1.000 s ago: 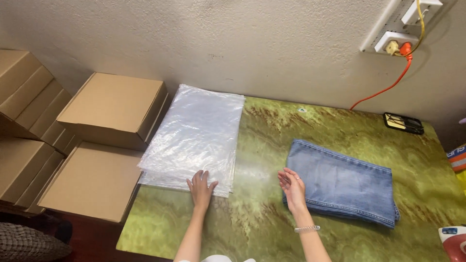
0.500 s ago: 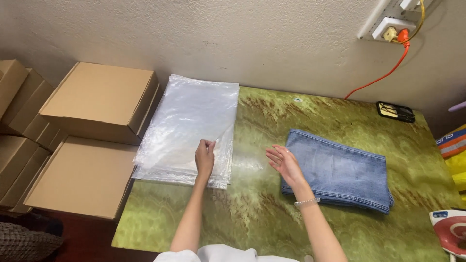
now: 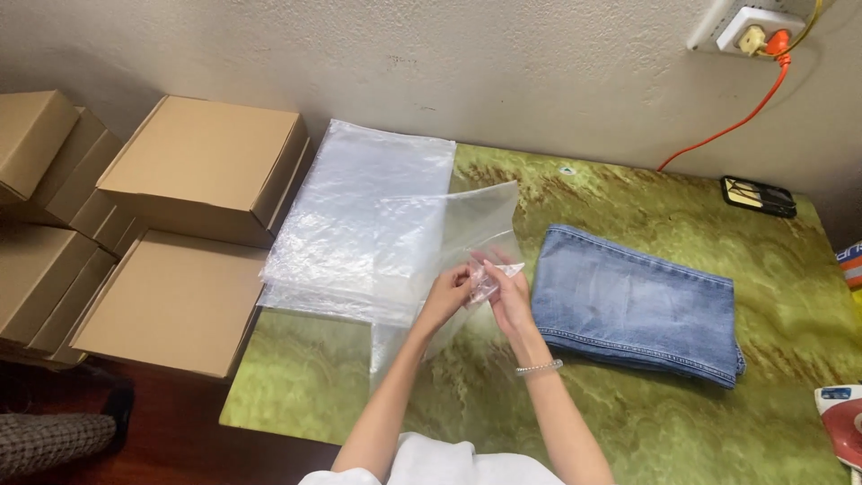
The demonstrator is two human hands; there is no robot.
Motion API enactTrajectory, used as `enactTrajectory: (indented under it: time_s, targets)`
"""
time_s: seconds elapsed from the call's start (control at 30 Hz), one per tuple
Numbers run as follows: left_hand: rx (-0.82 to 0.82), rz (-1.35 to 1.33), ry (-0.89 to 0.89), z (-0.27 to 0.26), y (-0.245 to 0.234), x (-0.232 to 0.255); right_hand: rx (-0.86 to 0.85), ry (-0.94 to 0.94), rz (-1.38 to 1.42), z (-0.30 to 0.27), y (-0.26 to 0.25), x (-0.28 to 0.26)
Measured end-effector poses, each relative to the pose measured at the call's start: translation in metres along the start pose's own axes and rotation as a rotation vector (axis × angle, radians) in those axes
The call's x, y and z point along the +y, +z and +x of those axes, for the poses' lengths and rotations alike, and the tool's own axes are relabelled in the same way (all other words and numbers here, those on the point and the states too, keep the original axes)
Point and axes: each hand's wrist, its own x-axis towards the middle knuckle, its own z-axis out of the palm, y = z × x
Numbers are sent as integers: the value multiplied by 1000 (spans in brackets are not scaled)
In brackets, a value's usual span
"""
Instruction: The person folds a pair of jeans on a table, places them into a clear plastic bag, and then puts the bagged jeans into a cardboard box. The person closes the box and moves it to a stack of other boxes.
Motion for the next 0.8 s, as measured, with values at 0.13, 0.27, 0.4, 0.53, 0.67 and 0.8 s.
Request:
enactTrajectory:
  time_s: [0.13, 0.27, 0.4, 0.53, 0.67, 0.8]
  targets:
    - [107, 31, -25, -16, 1, 31, -22, -167, -20, 1, -9, 20]
    - [425, -11, 62, -31, 3, 56, -14, -332, -477, -12, 3, 20]
    - [316, 246, 103, -55, -12, 103, -397, -129, -570, -16, 0, 38]
    - [237, 315, 62, -4, -46, 18, -629, 185, -100, -28, 0, 31]
    - [219, 200, 188, -18, -63, 26, -264, 312, 335, -16, -13, 14]
    - [144, 288, 260, -26, -79, 19, -4, 200, 415, -16, -19, -9]
